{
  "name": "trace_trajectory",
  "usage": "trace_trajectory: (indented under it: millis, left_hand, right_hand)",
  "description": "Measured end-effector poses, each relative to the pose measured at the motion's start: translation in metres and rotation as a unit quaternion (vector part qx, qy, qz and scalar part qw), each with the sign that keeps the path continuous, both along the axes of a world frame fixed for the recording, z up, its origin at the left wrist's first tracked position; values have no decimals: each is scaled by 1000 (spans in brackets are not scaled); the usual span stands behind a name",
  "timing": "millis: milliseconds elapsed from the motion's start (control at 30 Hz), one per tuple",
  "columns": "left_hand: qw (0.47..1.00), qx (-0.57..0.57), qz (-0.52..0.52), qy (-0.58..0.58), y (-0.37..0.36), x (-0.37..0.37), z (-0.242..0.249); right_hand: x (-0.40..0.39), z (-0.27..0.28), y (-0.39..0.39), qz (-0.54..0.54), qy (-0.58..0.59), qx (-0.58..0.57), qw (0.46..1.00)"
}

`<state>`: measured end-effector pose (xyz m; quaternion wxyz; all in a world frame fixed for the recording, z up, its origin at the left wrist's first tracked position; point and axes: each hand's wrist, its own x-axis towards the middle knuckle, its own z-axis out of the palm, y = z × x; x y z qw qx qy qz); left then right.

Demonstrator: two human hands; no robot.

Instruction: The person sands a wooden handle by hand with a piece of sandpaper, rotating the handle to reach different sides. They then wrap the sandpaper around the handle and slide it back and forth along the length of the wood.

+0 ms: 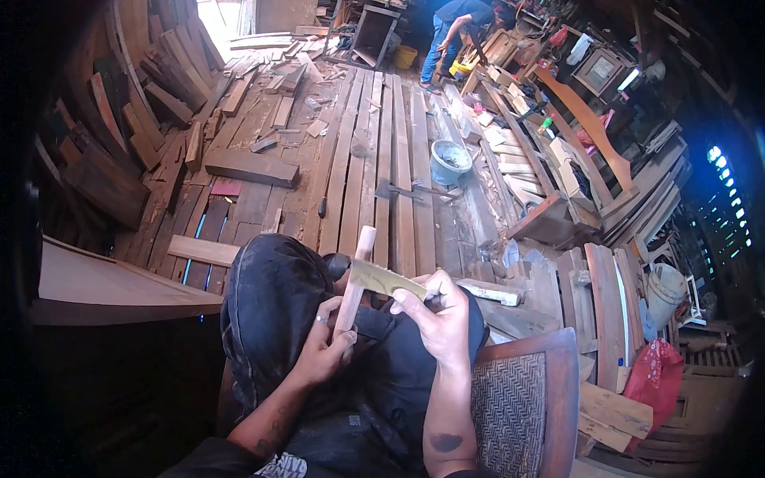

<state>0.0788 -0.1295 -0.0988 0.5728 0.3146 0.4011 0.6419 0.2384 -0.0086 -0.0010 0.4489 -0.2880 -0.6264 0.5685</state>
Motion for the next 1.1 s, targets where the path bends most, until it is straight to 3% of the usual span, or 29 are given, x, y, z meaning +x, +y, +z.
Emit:
trace_trajectory:
  millis: [433, 600, 833, 967, 1100]
  left_hand:
    - [999, -27, -7, 47, 2, 1, -6]
    - [997, -39, -19, 58, 0, 3, 2]
    - [996, 2, -34, 78, -3, -2, 9]
    - [979, 97, 14, 177, 4, 4, -15]
    - [989, 53, -13, 137, 0, 1, -8]
  right_hand:
    - [-11, -42, -19, 53, -146, -70, 985]
    - [-16, -38, -16, -11, -140, -32, 990]
    - [-20, -47, -32, 12, -217, -17, 976]
    - [-18, -45, -21, -67, -159, -31, 985]
    - [-22, -47, -20, -66, -164, -13, 984]
